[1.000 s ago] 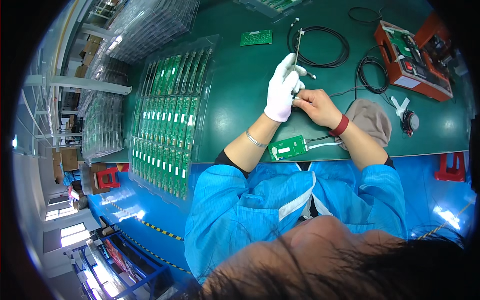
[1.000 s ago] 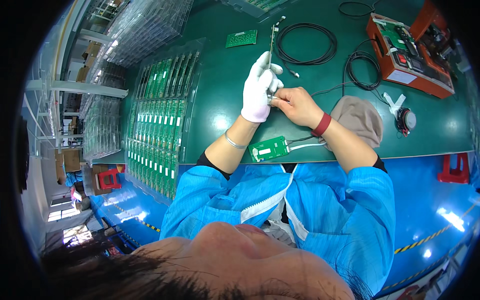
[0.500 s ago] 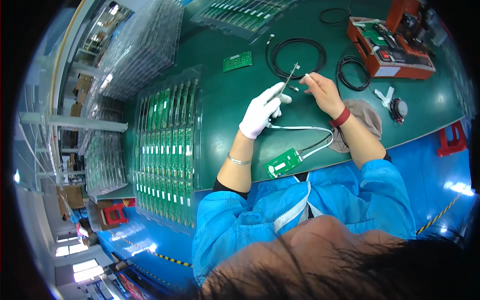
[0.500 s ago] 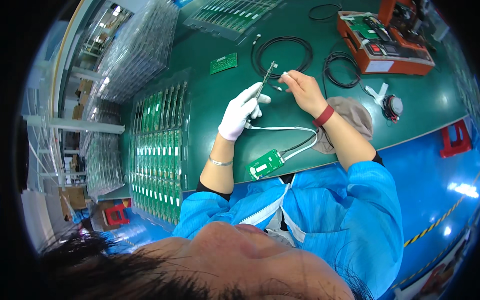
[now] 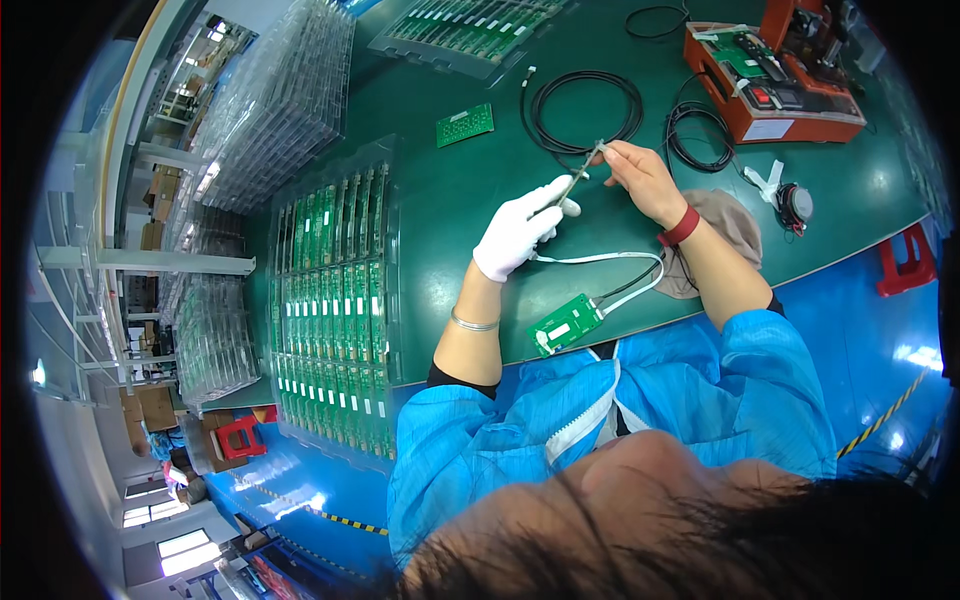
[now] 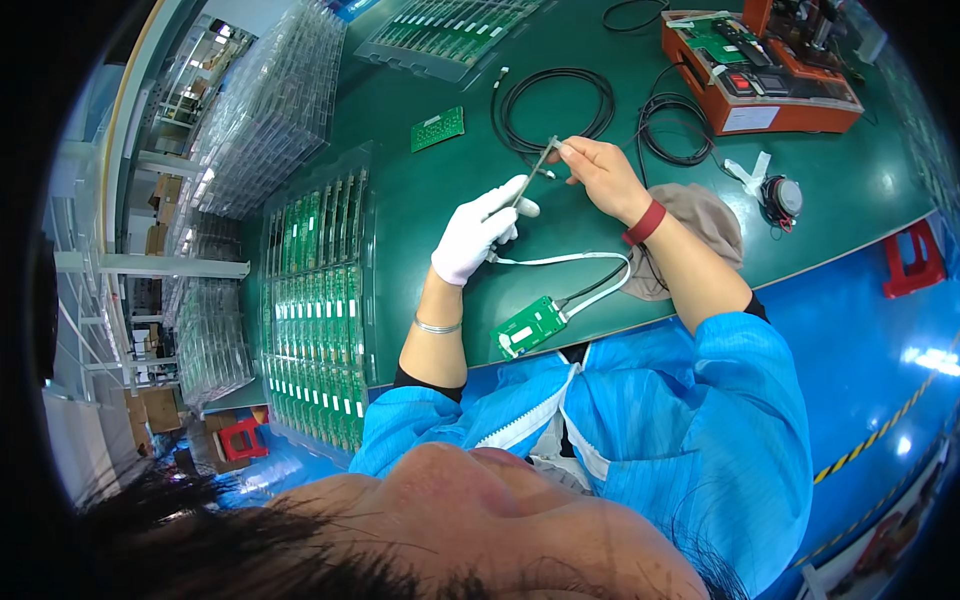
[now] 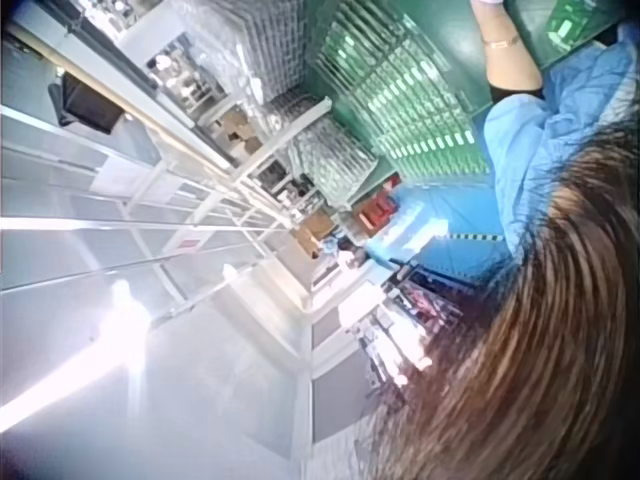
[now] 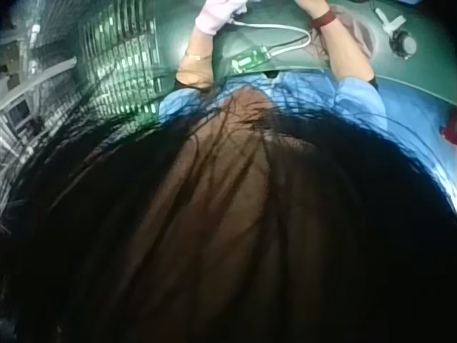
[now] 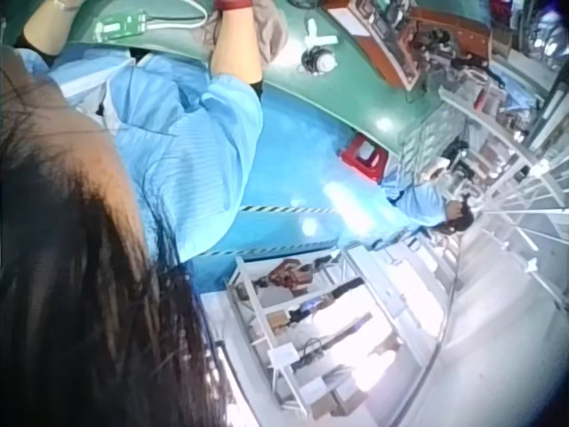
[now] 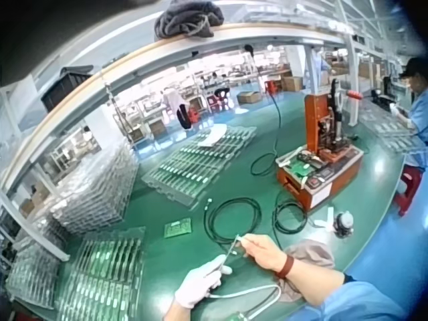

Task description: Assembling and testing LED strip components at a manual assembly station.

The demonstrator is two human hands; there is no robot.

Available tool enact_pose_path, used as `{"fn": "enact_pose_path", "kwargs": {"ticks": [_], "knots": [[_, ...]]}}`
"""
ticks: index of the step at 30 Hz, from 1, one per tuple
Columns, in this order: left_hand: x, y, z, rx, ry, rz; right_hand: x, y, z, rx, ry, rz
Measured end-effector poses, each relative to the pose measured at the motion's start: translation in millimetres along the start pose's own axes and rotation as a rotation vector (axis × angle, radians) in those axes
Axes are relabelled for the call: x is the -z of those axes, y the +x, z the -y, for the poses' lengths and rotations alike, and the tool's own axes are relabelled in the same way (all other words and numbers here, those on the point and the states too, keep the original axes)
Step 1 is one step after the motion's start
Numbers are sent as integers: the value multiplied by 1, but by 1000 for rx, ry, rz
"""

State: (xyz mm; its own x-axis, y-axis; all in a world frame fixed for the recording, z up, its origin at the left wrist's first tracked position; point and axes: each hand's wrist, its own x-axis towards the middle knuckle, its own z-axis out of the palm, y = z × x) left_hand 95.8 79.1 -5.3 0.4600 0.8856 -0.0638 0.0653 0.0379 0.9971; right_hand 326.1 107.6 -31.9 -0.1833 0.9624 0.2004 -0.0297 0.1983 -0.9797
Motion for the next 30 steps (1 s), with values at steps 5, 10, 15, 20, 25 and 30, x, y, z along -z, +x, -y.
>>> {"fn": "enact_pose_path", "kwargs": {"ticks": [5,10,15,20,25,30], "knots": [[10,-10,-13,70,245,46,-2,-2,-2,-4,-79,60],[24,-45,6,-318,498,-14,-35,-23,4,-42,-273,28],[21,-115,21,-469,769,-169,-76,-83,31,192,-549,-43],[5,-146,4,-366,1012,-152,-77,-102,28,69,-406,-46],[12,-158,9,-350,1210,-208,-71,-93,-2,-136,-259,37],[31,-164,10,-325,1275,-349,-77,-93,13,-155,-45,-144]]}}
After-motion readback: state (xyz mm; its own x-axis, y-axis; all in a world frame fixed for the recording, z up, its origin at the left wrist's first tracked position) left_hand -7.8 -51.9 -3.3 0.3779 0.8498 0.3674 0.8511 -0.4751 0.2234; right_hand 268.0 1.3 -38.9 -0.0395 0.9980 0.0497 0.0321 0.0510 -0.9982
